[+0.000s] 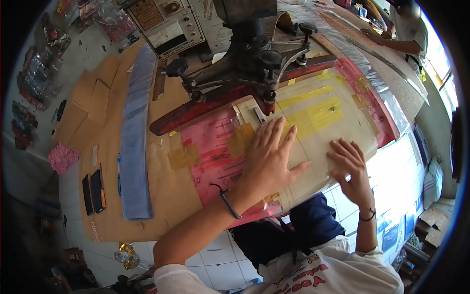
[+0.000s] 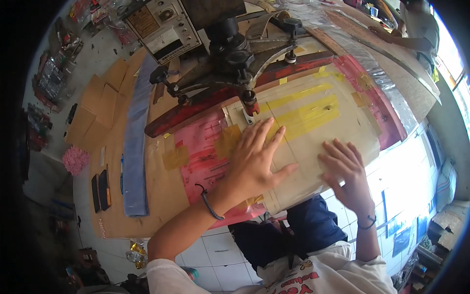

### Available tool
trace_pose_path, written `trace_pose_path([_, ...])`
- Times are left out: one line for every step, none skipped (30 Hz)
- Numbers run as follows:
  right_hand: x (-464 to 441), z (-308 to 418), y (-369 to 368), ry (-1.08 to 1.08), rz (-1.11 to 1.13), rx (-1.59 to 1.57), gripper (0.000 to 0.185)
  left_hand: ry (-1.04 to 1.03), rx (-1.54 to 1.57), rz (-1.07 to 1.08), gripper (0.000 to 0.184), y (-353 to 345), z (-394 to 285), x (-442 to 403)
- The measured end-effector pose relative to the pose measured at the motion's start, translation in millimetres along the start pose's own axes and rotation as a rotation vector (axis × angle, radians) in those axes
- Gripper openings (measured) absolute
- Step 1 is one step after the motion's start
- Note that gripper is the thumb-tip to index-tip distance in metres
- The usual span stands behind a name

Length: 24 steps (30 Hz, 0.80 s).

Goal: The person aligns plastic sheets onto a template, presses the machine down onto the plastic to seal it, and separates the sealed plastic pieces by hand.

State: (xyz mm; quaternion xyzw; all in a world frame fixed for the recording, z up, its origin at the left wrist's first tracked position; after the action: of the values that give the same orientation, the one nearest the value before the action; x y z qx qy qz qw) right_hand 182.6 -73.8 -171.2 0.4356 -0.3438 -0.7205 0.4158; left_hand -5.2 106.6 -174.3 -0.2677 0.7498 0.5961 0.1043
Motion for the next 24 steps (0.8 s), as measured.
trace_pose_path([3,-1,2,-0.005,0.043,0.02,0.041,-0.003,-0.025,-0.009,0.08,-1,-1,0])
trace_pose_path([-2,-1,8,-0.013,0.087,0.028,0.04,0.004,-0.022,-0.015,0.08,-2,-1,0])
trace_pose_path([-10,2,16,-0.024,0.129,0.034,0.04,0.008,-0.02,-0.016,0.079,-2,-2,0])
trace_pose_path([-19,4,22,-0.037,0.167,0.039,0.04,0.008,-0.02,-0.016,0.079,-2,-2,-1])
trace_pose_path([-29,6,23,-0.057,0.177,0.015,0.041,0.009,-0.045,0.003,0.077,-2,-2,0])
trace_pose_path([-38,5,22,0.01,0.177,-0.01,0.04,0.008,-0.056,0.014,0.077,-3,-2,1])
trace_pose_path([-46,4,17,0.075,0.176,-0.036,0.04,0.004,-0.067,0.026,0.077,-3,-1,2])
trace_pose_path([-54,1,11,0.14,0.171,-0.059,0.04,-0.002,-0.078,0.037,0.076,-2,-1,0])
trace_pose_path([-59,-3,3,0.25,0.147,0.023,0.041,0.008,-0.078,0.06,0.077,1,-3,-1])
trace_pose_path([-58,-5,-3,0.239,0.12,0.015,0.04,0.011,-0.082,0.067,0.077,1,-4,0])
trace_pose_path([-57,-5,-7,0.228,0.091,0.006,0.039,0.013,-0.087,0.075,0.078,0,-4,0])
trace_pose_path([-57,-7,-8,0.221,0.06,-0.002,0.038,0.015,-0.096,0.078,0.078,-1,-3,-1])
trace_pose_path([-51,-9,-7,0.201,-0.001,-0.114,0.029,0.031,-0.099,0.11,0.081,0,-3,-1])
trace_pose_path([-38,-14,-5,0.161,-0.102,-0.14,0.026,0.032,-0.097,0.113,0.082,0,-4,0])
trace_pose_path([-22,-22,-3,0.123,-0.211,-0.165,0.023,0.027,-0.099,0.113,0.082,-1,-2,0])
trace_pose_path([1,-37,-13,0.043,-0.435,-0.196,0.021,0.021,-0.104,0.112,0.083,-1,-1,-1])
trace_pose_path([30,-59,-29,-0.114,-0.627,-0.179,0.017,0.026,-0.106,0.128,0.085,0,-1,0])
trace_pose_path([58,-82,-50,-0.312,-0.752,-0.202,0.015,0.024,-0.111,0.132,0.084,1,-1,-1])
trace_pose_path([81,-108,-68,-0.433,-0.779,-0.246,0.016,0.024,-0.114,0.135,0.084,1,-2,-2])
trace_pose_path([97,-130,-80,-0.501,-0.723,-0.204,0.025,0.026,-0.117,0.141,0.084,1,-2,-2])
trace_pose_path([101,-144,-89,-0.601,-0.645,-0.339,0.032,0.026,-0.115,0.144,0.083,1,-2,-3])
trace_pose_path([105,-151,-93,-0.705,-0.564,-0.474,0.04,0.031,-0.104,0.149,0.083,2,-3,-2])
trace_pose_path([106,-160,-95,-0.726,-0.499,-0.483,0.055,0.034,-0.093,0.153,0.083,2,-3,-3])
trace_pose_path([100,-161,-93,-0.706,-0.463,-0.453,0.06,0.037,-0.084,0.154,0.083,3,-4,-4])
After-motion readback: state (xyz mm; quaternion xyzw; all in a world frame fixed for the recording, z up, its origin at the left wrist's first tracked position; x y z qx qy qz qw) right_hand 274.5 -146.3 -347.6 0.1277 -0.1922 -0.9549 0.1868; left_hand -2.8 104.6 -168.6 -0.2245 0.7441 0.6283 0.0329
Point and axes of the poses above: each hand's wrist, its own x-axis away from the middle knuckle, its own y-axis out of the back of the hand, z = x × y, the point moved 1 cm from there along -x, towards the middle knuckle, and after that the axes turned 8 degrees about -y, right-handed, at the moved point
